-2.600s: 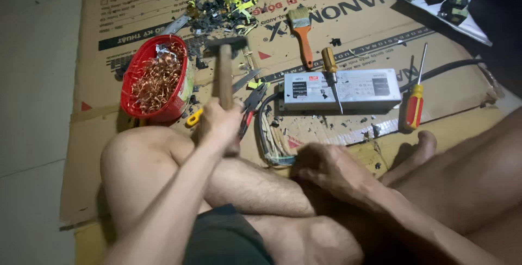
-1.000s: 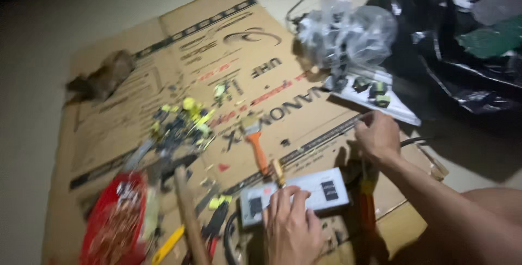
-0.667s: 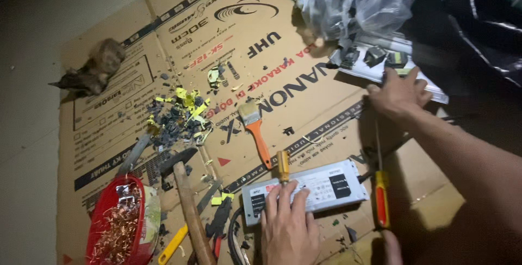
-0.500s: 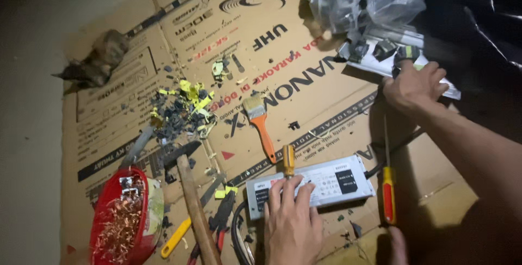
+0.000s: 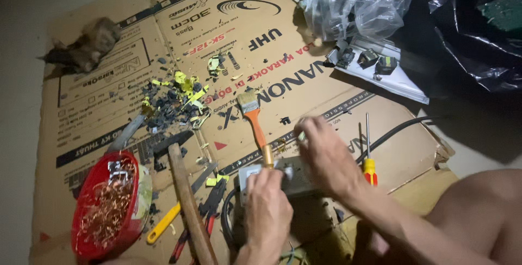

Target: The person sits on the floor and uses a hammer to strike a small metal component placed on a power supply unit. They repeatedly pick up the component, position it, and hit it with the hammer, occasionally using pliers to adjust the piece.

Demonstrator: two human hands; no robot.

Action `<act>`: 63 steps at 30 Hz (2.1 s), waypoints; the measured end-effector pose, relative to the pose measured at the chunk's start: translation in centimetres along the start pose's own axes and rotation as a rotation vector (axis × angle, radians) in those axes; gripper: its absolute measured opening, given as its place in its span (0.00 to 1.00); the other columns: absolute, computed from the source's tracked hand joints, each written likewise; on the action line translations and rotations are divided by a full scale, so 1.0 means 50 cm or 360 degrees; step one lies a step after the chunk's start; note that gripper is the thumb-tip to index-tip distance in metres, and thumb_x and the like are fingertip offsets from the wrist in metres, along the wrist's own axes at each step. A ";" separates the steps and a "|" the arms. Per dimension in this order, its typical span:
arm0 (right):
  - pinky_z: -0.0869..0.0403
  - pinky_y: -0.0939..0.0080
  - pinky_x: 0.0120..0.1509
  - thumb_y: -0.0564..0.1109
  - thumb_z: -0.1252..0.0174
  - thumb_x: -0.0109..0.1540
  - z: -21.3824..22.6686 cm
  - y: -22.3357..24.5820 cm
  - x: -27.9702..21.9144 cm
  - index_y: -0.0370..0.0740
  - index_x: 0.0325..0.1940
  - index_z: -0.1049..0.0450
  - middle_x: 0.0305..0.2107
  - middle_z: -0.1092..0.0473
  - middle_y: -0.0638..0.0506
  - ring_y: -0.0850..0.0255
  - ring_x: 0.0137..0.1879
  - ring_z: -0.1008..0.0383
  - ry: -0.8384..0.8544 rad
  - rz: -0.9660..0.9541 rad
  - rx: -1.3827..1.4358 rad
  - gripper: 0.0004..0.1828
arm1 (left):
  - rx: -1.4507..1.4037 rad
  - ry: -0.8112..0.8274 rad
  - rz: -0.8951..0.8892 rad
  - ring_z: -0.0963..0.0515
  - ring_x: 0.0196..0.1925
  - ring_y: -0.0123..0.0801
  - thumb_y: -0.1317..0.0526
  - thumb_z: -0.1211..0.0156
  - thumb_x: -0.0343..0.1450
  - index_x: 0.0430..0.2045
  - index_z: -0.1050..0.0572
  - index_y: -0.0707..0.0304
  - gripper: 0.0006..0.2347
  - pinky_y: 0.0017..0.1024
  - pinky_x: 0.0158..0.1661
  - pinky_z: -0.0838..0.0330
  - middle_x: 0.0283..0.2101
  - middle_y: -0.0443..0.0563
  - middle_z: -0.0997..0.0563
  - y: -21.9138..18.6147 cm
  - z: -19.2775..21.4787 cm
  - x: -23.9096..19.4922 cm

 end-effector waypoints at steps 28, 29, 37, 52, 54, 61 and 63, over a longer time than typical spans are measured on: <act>0.25 0.54 0.43 0.50 0.39 0.61 -0.102 0.035 -0.107 0.40 0.50 0.37 0.43 0.29 0.42 0.52 0.43 0.29 0.0509 -0.0265 -0.0181 0.19 | -0.1730 0.0163 0.1458 0.27 0.25 0.20 0.70 0.55 0.59 0.40 0.19 0.61 0.20 0.20 0.25 0.42 0.34 0.44 0.16 0.144 0.086 -0.234; 0.26 0.52 0.42 0.50 0.41 0.60 -0.089 0.046 -0.112 0.40 0.50 0.37 0.44 0.27 0.42 0.51 0.43 0.28 0.0492 -0.0302 -0.0108 0.19 | -0.1792 0.0142 0.1446 0.29 0.22 0.20 0.70 0.56 0.59 0.38 0.19 0.62 0.18 0.20 0.25 0.44 0.32 0.44 0.17 0.148 0.077 -0.233; 0.24 0.50 0.52 0.58 0.36 0.56 -0.080 0.018 -0.114 0.43 0.68 0.39 0.54 0.32 0.42 0.53 0.49 0.27 0.0618 -0.0443 -0.0130 0.39 | -0.1663 0.0299 0.1482 0.26 0.31 0.21 0.66 0.47 0.61 0.47 0.20 0.59 0.20 0.22 0.33 0.38 0.38 0.45 0.16 0.103 0.124 -0.240; 0.24 0.51 0.48 0.51 0.40 0.63 -0.113 -0.007 -0.124 0.40 0.52 0.30 0.48 0.32 0.43 0.51 0.48 0.29 0.0364 -0.0087 -0.0313 0.18 | -0.1677 0.0279 0.1441 0.29 0.26 0.20 0.59 0.42 0.68 0.29 0.21 0.56 0.05 0.21 0.28 0.42 0.32 0.41 0.18 0.100 0.087 -0.237; 0.21 0.52 0.46 0.48 0.38 0.62 -0.103 0.013 -0.125 0.41 0.55 0.31 0.50 0.34 0.42 0.51 0.47 0.29 0.0290 0.0048 -0.0362 0.19 | -0.1672 0.0276 0.1442 0.28 0.26 0.21 0.60 0.42 0.68 0.28 0.22 0.56 0.04 0.23 0.30 0.41 0.31 0.41 0.18 0.099 0.081 -0.238; 0.22 0.50 0.46 0.52 0.36 0.60 -0.092 0.042 -0.129 0.40 0.53 0.31 0.49 0.34 0.43 0.51 0.47 0.28 0.0485 -0.0082 -0.0239 0.22 | -0.1638 0.0310 0.1458 0.29 0.26 0.20 0.59 0.42 0.69 0.28 0.22 0.55 0.04 0.21 0.30 0.40 0.33 0.40 0.18 0.094 0.094 -0.243; 0.22 0.51 0.48 0.57 0.38 0.61 -0.093 0.046 -0.129 0.42 0.51 0.30 0.48 0.34 0.45 0.52 0.48 0.28 0.0533 -0.0151 -0.0227 0.22 | -0.1642 0.0305 0.1454 0.29 0.26 0.20 0.60 0.42 0.70 0.26 0.23 0.55 0.04 0.21 0.29 0.40 0.32 0.40 0.18 0.101 0.089 -0.244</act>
Point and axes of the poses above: each hand's wrist, its own x-axis towards the middle knuckle, its own z-axis out of the back of the hand, y = z × x, the point moved 6 cm from there along x, towards the middle knuckle
